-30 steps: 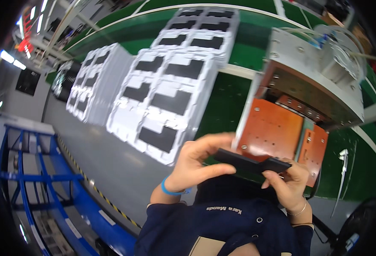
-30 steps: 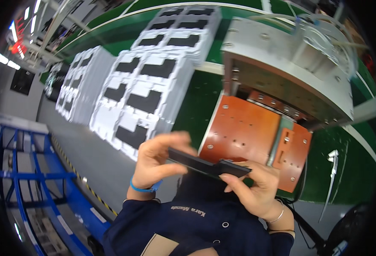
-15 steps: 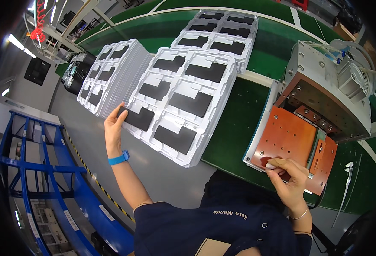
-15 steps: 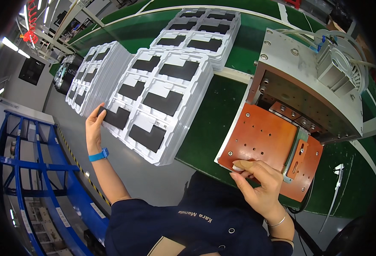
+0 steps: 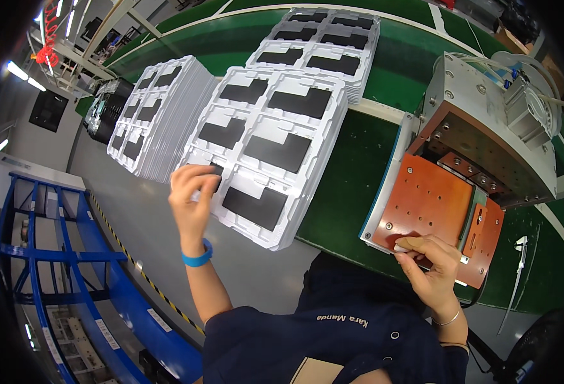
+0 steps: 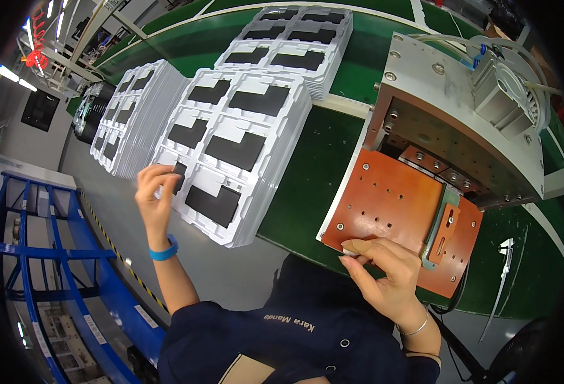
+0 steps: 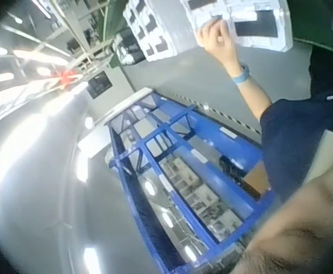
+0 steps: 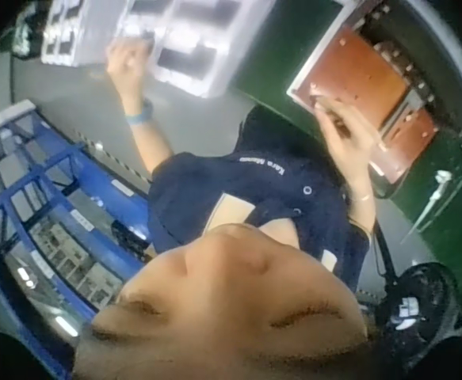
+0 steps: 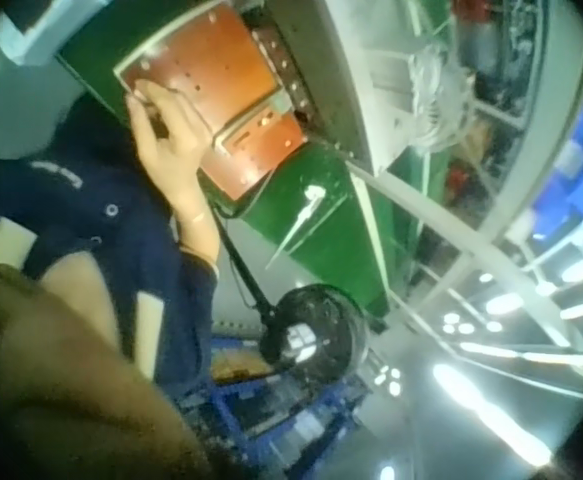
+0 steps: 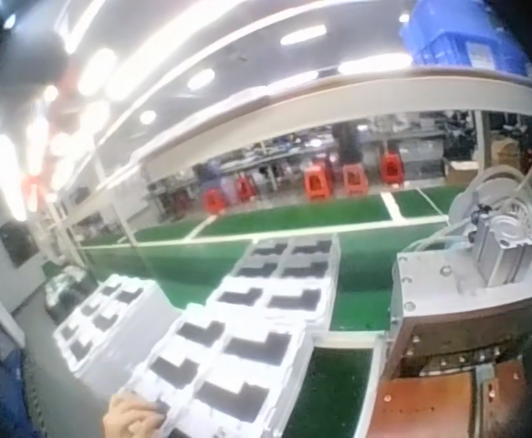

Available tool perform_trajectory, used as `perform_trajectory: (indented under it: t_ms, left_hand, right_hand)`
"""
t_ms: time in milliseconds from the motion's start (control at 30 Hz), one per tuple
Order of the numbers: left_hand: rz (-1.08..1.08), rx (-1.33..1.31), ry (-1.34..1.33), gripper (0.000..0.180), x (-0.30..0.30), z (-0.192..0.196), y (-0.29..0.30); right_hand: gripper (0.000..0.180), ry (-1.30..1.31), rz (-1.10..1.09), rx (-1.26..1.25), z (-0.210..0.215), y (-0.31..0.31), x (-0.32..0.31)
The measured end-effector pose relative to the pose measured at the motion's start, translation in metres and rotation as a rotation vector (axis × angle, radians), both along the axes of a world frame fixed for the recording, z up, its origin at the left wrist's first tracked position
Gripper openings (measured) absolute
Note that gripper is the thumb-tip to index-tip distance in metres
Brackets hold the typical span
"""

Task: Placing components into a pressing machine and measuring a sample with a caliper.

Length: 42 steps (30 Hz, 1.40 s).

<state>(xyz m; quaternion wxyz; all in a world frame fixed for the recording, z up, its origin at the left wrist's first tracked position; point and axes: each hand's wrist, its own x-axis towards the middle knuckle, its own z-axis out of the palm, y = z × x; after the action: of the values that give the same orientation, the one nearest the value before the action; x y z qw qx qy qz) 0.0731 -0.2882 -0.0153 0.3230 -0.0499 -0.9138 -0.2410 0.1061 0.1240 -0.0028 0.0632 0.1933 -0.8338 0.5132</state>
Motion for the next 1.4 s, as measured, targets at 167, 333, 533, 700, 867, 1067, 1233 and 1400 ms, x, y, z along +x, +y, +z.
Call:
perform_trajectory:
  t_ms: [167, 333, 533, 700, 867, 1067, 1233, 1400]
  left_hand:
    - [-0.157, -0.266, -0.164, 0.015, -0.013, -0.005, 0.043]
    - [-0.248, -0.245, -0.257, 0.041, -0.015, -0.011, 0.040]
    - [-0.114, -0.085, -0.127, 0.050, -0.005, 0.009, 0.055]
    - [-0.297, 0.105, -0.130, 0.048, -0.004, 0.044, 0.206]
    - [-0.525, 0.045, -0.254, 0.034, -0.019, 0.024, 0.283]
    - [-0.676, 0.094, -0.306, 0.035, -0.007, 0.017, 0.268]
    - [-0.914, -0.064, -0.302, 0.041, -0.009, 0.006, 0.247]
    - [-0.941, -0.049, -0.332, 0.042, -0.013, 0.009, 0.246]
  right_hand:
    - [0.019, 0.037, 0.046, -0.014, 0.002, 0.007, 0.005]
    - [0.018, 0.028, 0.008, -0.005, 0.011, 0.038, 0.025]
    - [0.018, 0.096, -0.187, 0.018, 0.018, 0.086, 0.048]
    - [0.030, 0.246, -0.487, 0.134, 0.011, 0.096, 0.039]
    - [0.030, 0.268, -0.420, 0.303, 0.013, 0.089, 0.022]
    - [0.018, 0.198, -0.240, 0.404, 0.008, 0.084, 0.005]
    - [0.020, 0.207, -0.192, 0.487, 0.003, 0.071, -0.008]
    - [0.020, 0.298, -0.208, 0.660, 0.000, 0.065, -0.008]
